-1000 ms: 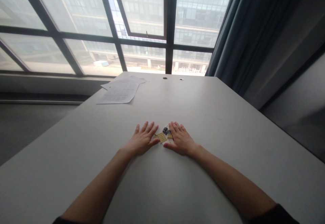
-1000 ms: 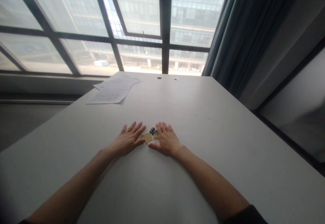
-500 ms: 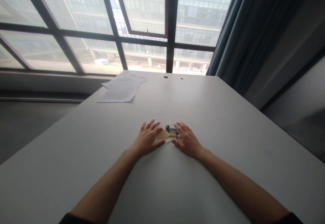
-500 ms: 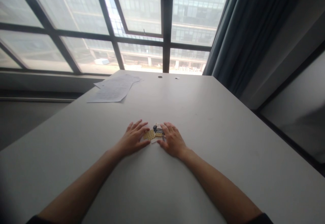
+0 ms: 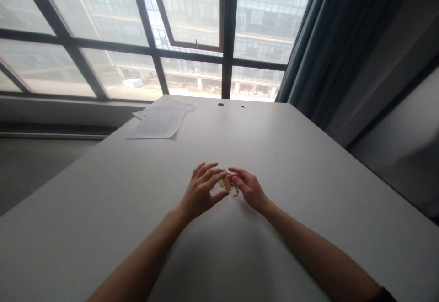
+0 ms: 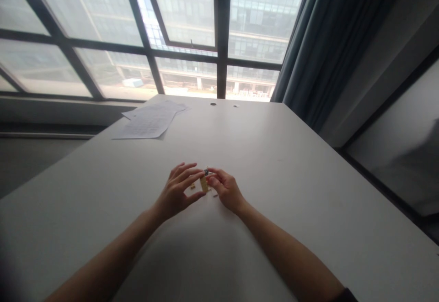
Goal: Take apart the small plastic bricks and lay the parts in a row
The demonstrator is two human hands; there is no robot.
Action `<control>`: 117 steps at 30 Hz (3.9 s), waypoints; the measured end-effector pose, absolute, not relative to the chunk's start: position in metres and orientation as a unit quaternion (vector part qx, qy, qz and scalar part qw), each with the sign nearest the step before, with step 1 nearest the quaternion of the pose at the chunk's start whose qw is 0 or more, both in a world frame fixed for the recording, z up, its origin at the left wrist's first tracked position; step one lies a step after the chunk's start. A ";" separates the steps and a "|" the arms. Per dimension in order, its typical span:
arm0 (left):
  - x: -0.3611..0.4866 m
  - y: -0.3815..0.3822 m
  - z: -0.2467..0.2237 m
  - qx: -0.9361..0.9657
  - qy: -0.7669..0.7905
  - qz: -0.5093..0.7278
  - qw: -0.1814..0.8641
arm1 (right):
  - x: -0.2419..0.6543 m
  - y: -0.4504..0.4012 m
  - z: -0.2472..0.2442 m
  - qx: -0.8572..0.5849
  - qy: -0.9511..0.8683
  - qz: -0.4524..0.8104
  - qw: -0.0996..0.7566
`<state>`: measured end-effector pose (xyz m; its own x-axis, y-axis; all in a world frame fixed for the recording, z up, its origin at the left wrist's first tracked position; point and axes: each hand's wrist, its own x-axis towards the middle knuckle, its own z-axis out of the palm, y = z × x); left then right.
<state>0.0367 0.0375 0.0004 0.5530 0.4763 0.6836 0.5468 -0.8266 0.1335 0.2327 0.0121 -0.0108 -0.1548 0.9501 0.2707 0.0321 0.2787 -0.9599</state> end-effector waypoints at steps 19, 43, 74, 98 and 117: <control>0.035 0.004 0.004 -0.843 -0.330 -0.420 -0.061 | 0.207 -0.011 -0.003 -0.365 -0.440 0.591 0.569; 0.002 -0.010 -0.006 -0.925 -0.320 -0.181 -0.095 | 0.234 0.057 -0.003 -0.438 -0.855 0.134 0.245; 0.003 -0.011 -0.010 -0.910 -0.338 -0.209 -0.118 | 0.213 0.072 0.008 -0.404 -0.885 0.145 0.182; 0.000 -0.009 -0.011 -0.907 -0.348 -0.210 -0.111 | 0.223 -0.020 -0.023 -0.372 -0.867 0.138 0.302; 0.001 -0.008 -0.013 -0.911 -0.347 -0.207 -0.086 | 0.222 -0.025 -0.024 -0.381 -0.864 0.158 0.290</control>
